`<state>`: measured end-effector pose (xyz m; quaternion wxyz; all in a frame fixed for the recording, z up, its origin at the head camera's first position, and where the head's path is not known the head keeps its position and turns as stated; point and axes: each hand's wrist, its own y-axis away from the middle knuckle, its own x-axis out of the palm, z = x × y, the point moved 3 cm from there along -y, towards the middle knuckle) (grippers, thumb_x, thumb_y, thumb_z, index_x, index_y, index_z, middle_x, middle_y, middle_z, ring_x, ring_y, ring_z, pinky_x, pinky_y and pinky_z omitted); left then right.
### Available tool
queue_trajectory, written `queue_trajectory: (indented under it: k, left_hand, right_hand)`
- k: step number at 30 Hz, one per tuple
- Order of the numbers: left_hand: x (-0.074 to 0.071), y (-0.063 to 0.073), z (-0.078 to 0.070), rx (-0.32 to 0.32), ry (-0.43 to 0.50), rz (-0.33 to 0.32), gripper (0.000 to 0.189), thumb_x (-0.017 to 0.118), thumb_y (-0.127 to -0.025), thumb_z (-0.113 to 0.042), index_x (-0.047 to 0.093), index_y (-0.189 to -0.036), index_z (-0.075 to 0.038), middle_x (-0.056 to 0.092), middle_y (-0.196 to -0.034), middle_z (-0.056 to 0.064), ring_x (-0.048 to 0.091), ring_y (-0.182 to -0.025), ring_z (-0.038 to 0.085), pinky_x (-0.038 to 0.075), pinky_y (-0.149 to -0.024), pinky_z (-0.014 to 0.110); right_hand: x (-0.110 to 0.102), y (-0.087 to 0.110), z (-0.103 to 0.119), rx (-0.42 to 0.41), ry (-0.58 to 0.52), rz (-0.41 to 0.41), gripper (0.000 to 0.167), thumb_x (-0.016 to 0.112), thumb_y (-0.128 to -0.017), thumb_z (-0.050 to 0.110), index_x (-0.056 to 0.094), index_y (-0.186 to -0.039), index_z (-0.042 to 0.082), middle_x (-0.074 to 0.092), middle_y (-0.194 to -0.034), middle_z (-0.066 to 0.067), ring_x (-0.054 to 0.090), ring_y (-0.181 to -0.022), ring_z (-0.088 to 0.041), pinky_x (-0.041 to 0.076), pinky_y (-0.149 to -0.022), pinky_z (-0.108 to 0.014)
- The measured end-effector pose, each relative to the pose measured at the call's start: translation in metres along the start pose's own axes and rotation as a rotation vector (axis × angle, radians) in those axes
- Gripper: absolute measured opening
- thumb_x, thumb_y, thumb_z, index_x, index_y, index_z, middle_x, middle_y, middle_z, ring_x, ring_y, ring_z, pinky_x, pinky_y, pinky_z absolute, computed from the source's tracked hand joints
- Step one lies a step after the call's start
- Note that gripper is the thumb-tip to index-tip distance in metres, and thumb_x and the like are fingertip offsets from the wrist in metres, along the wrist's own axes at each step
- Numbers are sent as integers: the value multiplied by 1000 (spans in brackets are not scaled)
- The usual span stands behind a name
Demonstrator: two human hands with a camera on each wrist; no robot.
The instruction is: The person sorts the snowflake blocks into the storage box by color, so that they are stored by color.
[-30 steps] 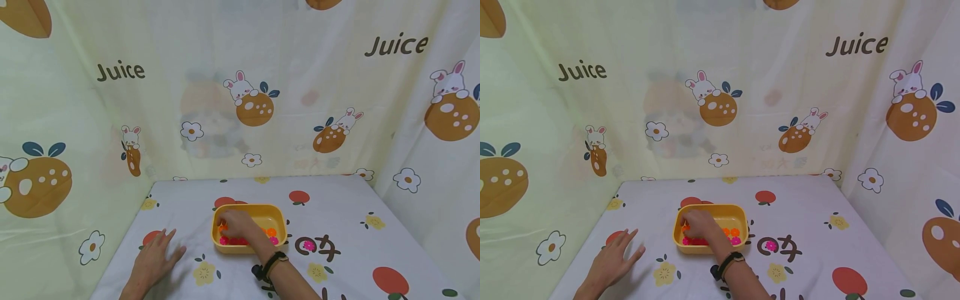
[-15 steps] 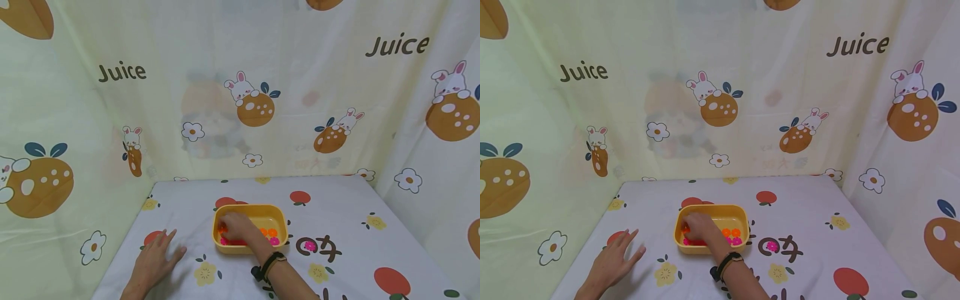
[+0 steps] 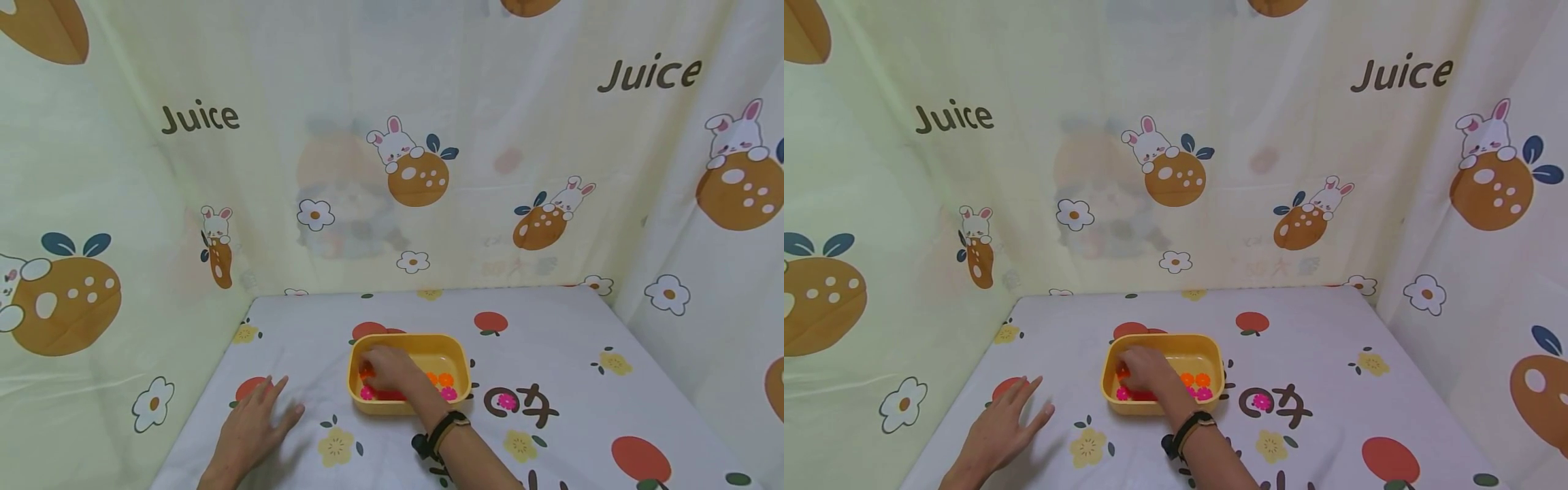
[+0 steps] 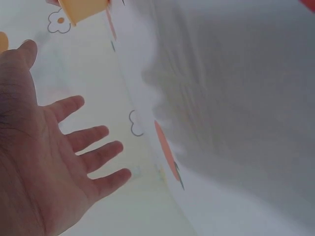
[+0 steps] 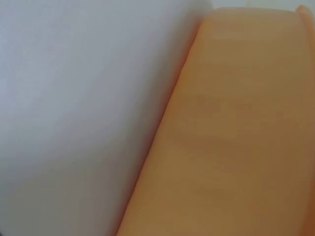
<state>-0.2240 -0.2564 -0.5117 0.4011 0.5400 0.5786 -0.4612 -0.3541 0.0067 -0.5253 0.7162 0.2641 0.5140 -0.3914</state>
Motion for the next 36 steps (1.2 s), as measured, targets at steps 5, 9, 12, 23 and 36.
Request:
queue_trajectory:
  k: [5, 9, 12, 23, 36]
  left_hand:
    - [0, 0, -3, 2, 6, 3, 77, 66, -101, -62, 54, -159, -13, 46, -162, 30, 52, -141, 55, 41, -113, 74]
    - [0, -1, -5, 2, 2, 6, 79, 64, -101, -65, 53, -159, -14, 46, -162, 29, 52, -141, 54, 41, -114, 74]
    - [0, -1, -6, 8, -5, 2, 79, 63, -101, -66, 53, -160, -14, 46, -162, 29, 52, -141, 54, 41, -113, 74]
    - [-7, -4, -10, -32, -10, 37, 88, 57, -98, -78, 49, -163, -19, 42, -166, 27, 49, -143, 56, 42, -111, 76]
    - [-16, 0, -8, -4, 3, 19, 97, 43, -97, -87, 47, -164, -17, 40, -167, 27, 49, -142, 57, 42, -110, 76]
  right_hand:
    - [-2, 4, -2, 3, -17, -3, 24, 89, -92, 29, 74, -110, 22, 62, -92, 11, 57, -90, -10, 55, -86, -24]
    - [-9, 9, -5, 3, -47, -17, 21, 84, -95, 29, 74, -112, 22, 65, -96, 12, 59, -90, -8, 56, -85, -23]
    - [-21, 17, -6, 16, -79, -25, 23, 80, -98, 33, 74, -118, 22, 68, -102, 12, 61, -94, -9, 58, -88, -25]
    - [-84, 51, -18, -3, 41, -160, 29, 77, -101, 40, 78, -121, 19, 73, -124, -4, 66, -112, -23, 59, -101, -45]
    - [-122, 120, -66, 89, 34, -302, 27, 82, -97, 33, 78, -117, 15, 74, -112, -4, 69, -102, -24, 64, -88, -42]
